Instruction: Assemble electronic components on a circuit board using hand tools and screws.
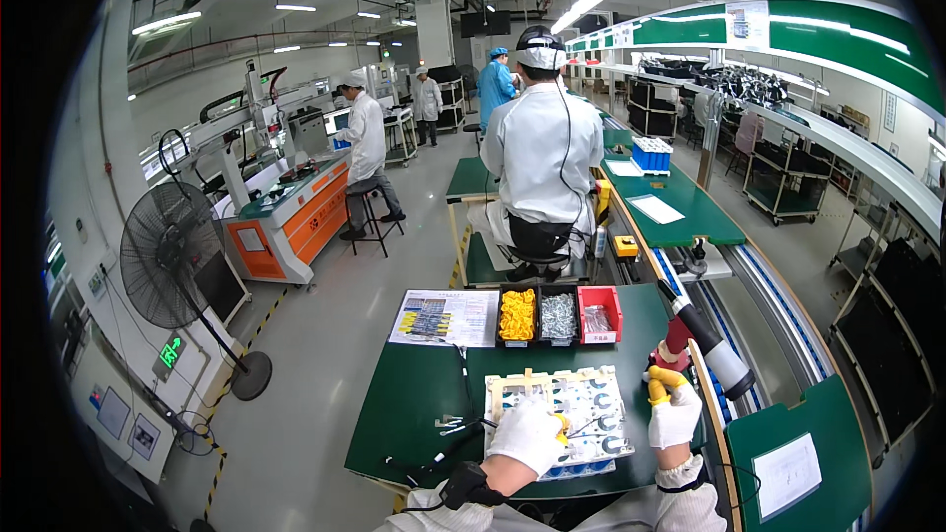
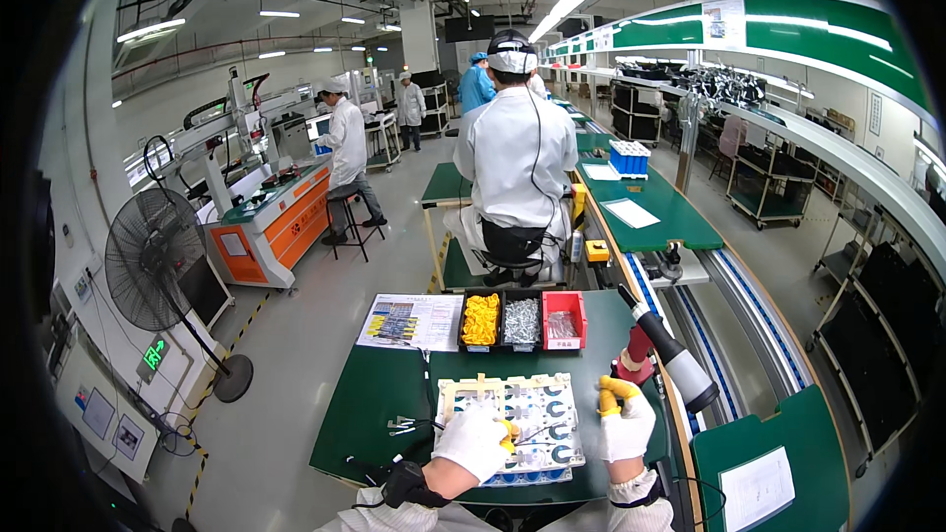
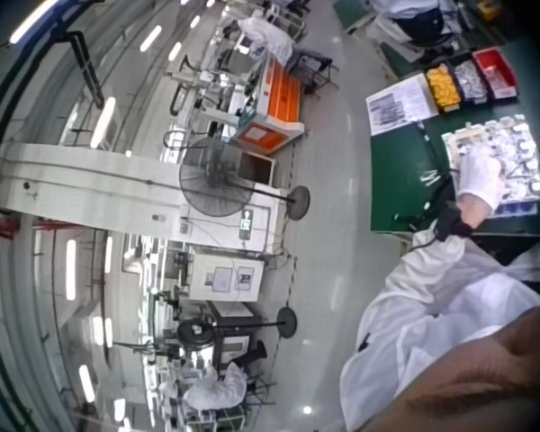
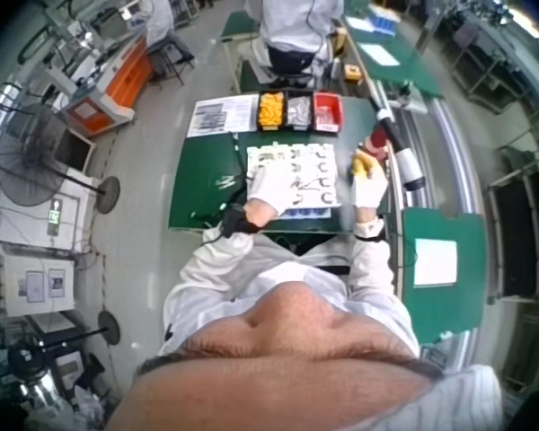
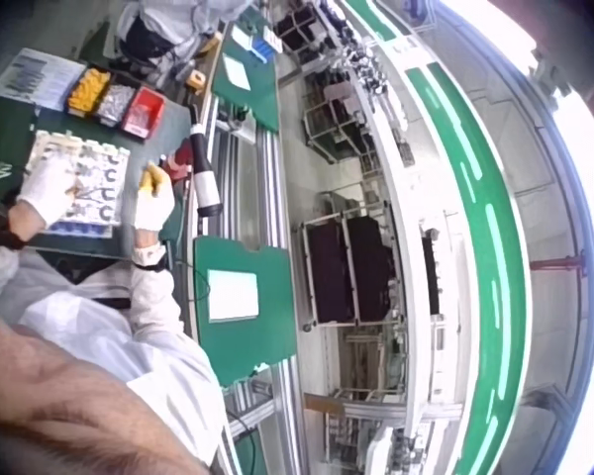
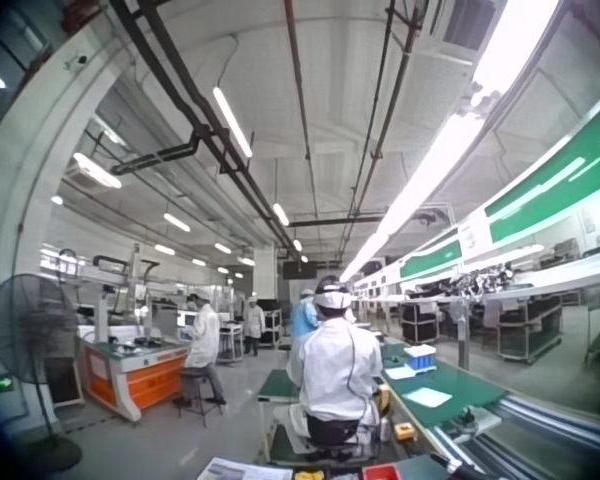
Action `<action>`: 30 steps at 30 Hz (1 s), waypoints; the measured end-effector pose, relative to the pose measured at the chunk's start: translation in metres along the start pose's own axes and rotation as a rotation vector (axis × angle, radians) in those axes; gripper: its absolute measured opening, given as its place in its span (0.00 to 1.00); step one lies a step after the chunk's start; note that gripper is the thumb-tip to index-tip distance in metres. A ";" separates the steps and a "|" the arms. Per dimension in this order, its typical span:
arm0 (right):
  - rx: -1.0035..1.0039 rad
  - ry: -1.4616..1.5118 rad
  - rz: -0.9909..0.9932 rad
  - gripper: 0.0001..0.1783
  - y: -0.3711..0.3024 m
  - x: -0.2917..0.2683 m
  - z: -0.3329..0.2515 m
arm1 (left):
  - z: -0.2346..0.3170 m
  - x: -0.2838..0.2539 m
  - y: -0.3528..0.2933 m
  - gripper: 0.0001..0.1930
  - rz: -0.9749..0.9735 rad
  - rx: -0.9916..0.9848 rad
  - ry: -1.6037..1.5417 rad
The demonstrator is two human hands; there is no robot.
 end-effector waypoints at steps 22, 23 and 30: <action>0.253 0.161 0.054 0.12 0.171 -0.037 0.081 | -0.009 0.009 -0.010 0.10 0.109 -0.078 -0.096; 0.228 0.134 0.014 0.12 0.170 -0.046 0.068 | -0.004 0.009 -0.008 0.10 0.079 -0.074 -0.115; 0.427 -0.306 -0.555 0.11 0.091 0.021 -0.064 | -0.007 0.015 -0.013 0.11 0.076 -0.080 -0.105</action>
Point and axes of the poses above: each hand's wrist, its own y-axis towards the middle knuckle, its own x-axis out of the palm, z = x × y, the point moved 3 cm from there along y, towards the middle knuckle, and after that the axes turned 14 degrees about y, right-handed, at the moved point
